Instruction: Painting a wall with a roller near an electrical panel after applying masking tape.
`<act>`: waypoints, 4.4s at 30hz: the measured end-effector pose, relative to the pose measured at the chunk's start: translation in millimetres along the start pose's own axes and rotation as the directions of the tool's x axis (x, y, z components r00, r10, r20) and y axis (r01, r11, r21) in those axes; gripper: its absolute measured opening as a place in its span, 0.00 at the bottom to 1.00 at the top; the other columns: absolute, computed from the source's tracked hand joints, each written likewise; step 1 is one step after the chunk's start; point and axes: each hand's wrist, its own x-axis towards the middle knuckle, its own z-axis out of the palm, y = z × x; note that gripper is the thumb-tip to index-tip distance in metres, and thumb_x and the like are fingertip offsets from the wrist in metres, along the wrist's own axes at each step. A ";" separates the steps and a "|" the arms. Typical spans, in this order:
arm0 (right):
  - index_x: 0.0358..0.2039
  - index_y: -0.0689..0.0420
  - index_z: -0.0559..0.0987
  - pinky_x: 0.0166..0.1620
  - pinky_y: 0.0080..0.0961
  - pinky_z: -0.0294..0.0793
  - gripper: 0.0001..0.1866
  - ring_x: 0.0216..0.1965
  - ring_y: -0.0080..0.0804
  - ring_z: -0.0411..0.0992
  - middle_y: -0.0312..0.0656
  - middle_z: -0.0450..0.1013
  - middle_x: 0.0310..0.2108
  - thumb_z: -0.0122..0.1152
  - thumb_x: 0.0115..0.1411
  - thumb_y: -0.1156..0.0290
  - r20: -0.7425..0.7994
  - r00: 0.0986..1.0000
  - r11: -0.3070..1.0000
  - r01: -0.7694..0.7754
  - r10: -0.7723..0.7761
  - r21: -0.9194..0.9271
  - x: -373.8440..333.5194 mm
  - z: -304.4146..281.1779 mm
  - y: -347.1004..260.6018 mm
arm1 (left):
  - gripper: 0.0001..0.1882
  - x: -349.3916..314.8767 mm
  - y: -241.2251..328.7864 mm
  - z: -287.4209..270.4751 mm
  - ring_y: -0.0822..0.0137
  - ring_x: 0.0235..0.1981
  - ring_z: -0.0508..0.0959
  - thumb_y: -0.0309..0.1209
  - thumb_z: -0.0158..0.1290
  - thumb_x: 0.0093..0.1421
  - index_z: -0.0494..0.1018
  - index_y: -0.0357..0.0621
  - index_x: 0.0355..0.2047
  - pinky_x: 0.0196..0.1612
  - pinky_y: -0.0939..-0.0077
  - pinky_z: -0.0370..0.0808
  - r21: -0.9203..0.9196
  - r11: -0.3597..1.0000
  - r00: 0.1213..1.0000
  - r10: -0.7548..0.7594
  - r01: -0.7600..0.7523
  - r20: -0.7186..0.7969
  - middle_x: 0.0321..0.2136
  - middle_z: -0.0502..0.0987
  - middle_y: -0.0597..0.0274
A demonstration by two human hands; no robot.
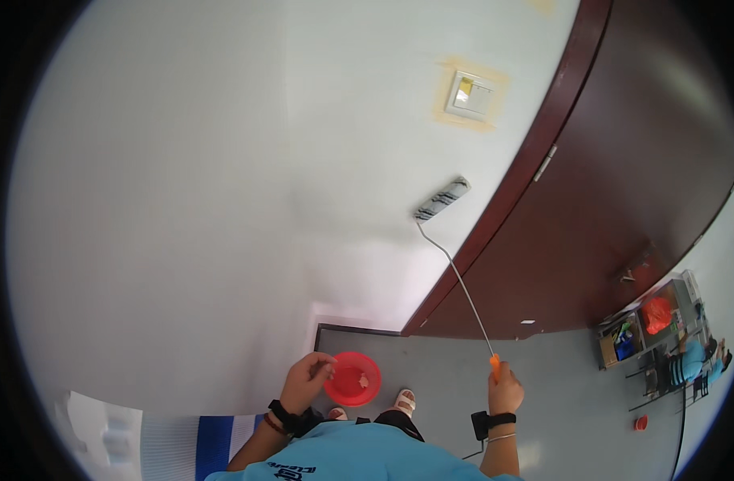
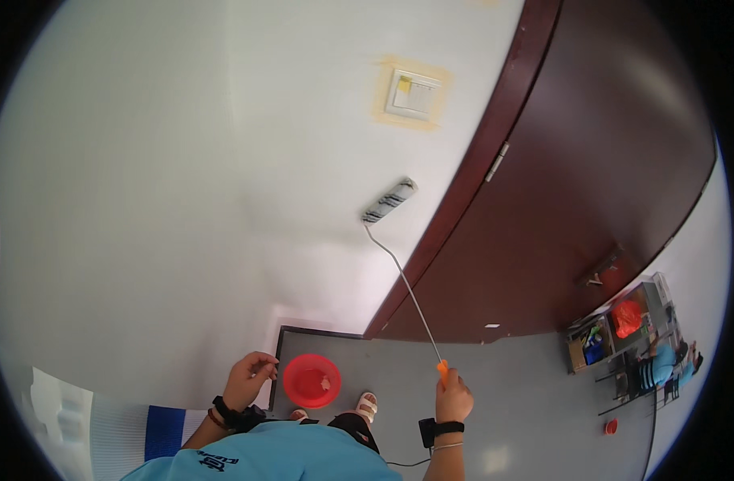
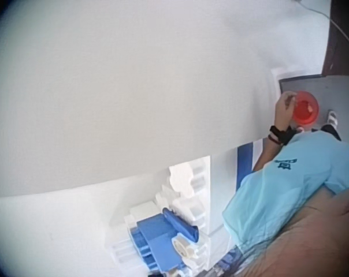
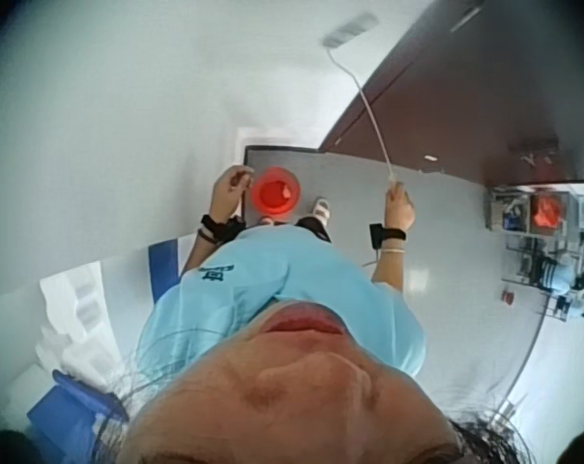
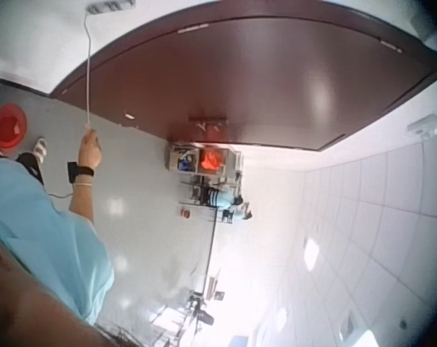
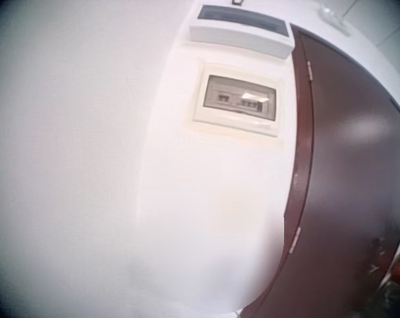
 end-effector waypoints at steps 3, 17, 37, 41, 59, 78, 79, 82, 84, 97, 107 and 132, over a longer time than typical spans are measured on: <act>0.38 0.52 0.71 0.27 0.38 0.74 0.13 0.25 0.44 0.74 0.42 0.74 0.27 0.61 0.54 0.68 -0.069 0.992 0.992 0.112 -0.109 0.050 14.5 -5.8 -15.4 | 0.08 -1.7 2.0 -0.9 0.74 0.34 0.76 0.24 0.47 0.63 0.72 0.36 0.41 0.40 0.80 0.73 0.037 0.999 0.999 -0.023 0.024 -0.037 0.31 0.76 0.62; 0.31 0.49 0.70 0.22 0.28 0.70 0.11 0.19 0.32 0.71 0.35 0.66 0.20 0.64 0.51 0.66 -0.233 0.789 0.820 0.565 -0.569 -0.093 165.2 -46.3 -114.0 | 0.08 -18.7 6.1 18.3 0.73 0.31 0.77 0.25 0.49 0.62 0.73 0.37 0.40 0.37 0.80 0.73 0.040 0.998 0.925 -0.033 0.052 -0.378 0.28 0.77 0.62; 0.26 0.50 0.70 0.23 0.30 0.71 0.13 0.21 0.35 0.72 0.35 0.69 0.20 0.67 0.48 0.64 -0.206 0.864 0.889 0.448 -0.459 -0.097 233.3 -32.8 -6.4 | 0.08 56.2 16.4 96.6 0.72 0.31 0.76 0.24 0.48 0.63 0.72 0.36 0.40 0.38 0.80 0.73 0.086 0.995 0.959 -0.019 0.045 -0.284 0.28 0.76 0.62; 0.27 0.50 0.72 0.24 0.29 0.73 0.12 0.21 0.34 0.74 0.35 0.71 0.20 0.68 0.49 0.63 -0.173 0.933 0.941 0.284 -0.316 -0.184 216.0 -38.5 40.6 | 0.08 75.1 17.0 107.6 0.72 0.31 0.77 0.25 0.48 0.63 0.72 0.36 0.40 0.38 0.79 0.73 0.111 0.993 0.985 -0.017 0.036 -0.174 0.29 0.76 0.62; 0.30 0.51 0.74 0.24 0.28 0.74 0.11 0.22 0.34 0.74 0.36 0.72 0.21 0.67 0.49 0.64 -0.177 0.984 0.949 -0.048 -0.009 -0.311 135.2 -53.2 157.9 | 0.08 121.6 24.5 153.5 0.69 0.34 0.78 0.27 0.49 0.63 0.73 0.39 0.41 0.40 0.76 0.73 0.230 0.972 0.989 -0.068 0.037 0.130 0.31 0.77 0.60; 0.27 0.52 0.73 0.23 0.29 0.72 0.11 0.21 0.36 0.74 0.37 0.72 0.19 0.67 0.49 0.64 -0.219 0.942 0.962 0.221 -0.253 -0.160 177.7 -34.5 63.1 | 0.10 96.4 24.2 123.7 0.67 0.36 0.77 0.28 0.50 0.62 0.73 0.38 0.42 0.41 0.76 0.74 0.228 0.972 0.996 -0.072 0.058 0.052 0.36 0.77 0.58; 0.26 0.51 0.73 0.23 0.29 0.71 0.12 0.21 0.35 0.74 0.36 0.71 0.19 0.68 0.49 0.63 -0.206 0.948 0.963 0.213 -0.244 -0.164 181.5 -30.9 49.6 | 0.10 92.7 20.0 118.0 0.67 0.36 0.77 0.28 0.50 0.62 0.73 0.38 0.42 0.41 0.76 0.74 0.249 0.968 0.998 -0.052 0.045 0.023 0.35 0.77 0.58; 0.26 0.50 0.72 0.23 0.30 0.71 0.12 0.21 0.35 0.73 0.35 0.71 0.19 0.68 0.47 0.65 -0.219 0.922 0.947 0.306 -0.319 -0.095 190.9 -29.1 -0.6 | 0.09 78.3 13.8 101.4 0.68 0.36 0.78 0.27 0.50 0.62 0.72 0.37 0.41 0.41 0.76 0.74 0.214 0.976 0.998 -0.028 0.038 -0.048 0.34 0.77 0.58; 0.27 0.49 0.73 0.23 0.30 0.71 0.11 0.21 0.34 0.73 0.35 0.71 0.19 0.67 0.48 0.64 -0.203 0.915 0.937 0.343 -0.348 -0.061 195.1 -26.9 -31.1 | 0.09 66.7 14.2 90.8 0.68 0.35 0.78 0.26 0.50 0.62 0.72 0.37 0.41 0.41 0.76 0.74 0.158 0.987 0.997 -0.028 0.039 -0.076 0.33 0.77 0.59; 0.32 0.47 0.75 0.23 0.31 0.71 0.10 0.20 0.36 0.72 0.36 0.70 0.20 0.66 0.49 0.64 -0.205 0.942 0.945 0.297 -0.267 0.134 141.3 -25.7 -92.0 | 0.07 37.8 10.9 36.2 0.71 0.32 0.76 0.24 0.48 0.64 0.71 0.35 0.41 0.40 0.76 0.75 0.107 0.990 0.988 -0.082 0.096 -0.130 0.30 0.76 0.61; 0.32 0.48 0.75 0.25 0.33 0.73 0.11 0.23 0.40 0.74 0.37 0.73 0.22 0.66 0.48 0.66 -0.191 0.976 0.983 0.128 -0.102 0.132 113.4 -39.0 -57.1 | 0.08 58.3 18.8 51.7 0.73 0.35 0.77 0.26 0.48 0.63 0.72 0.36 0.41 0.40 0.79 0.73 0.089 0.994 0.991 -0.081 0.071 0.109 0.31 0.77 0.61; 0.30 0.51 0.76 0.24 0.35 0.71 0.09 0.20 0.42 0.73 0.41 0.72 0.18 0.66 0.48 0.67 -0.245 0.966 0.953 -0.010 0.088 0.302 83.6 -14.9 53.9 | 0.11 93.7 11.8 116.7 0.74 0.32 0.76 0.31 0.50 0.64 0.73 0.37 0.42 0.39 0.79 0.73 0.256 0.966 0.973 -0.086 0.029 0.215 0.30 0.76 0.63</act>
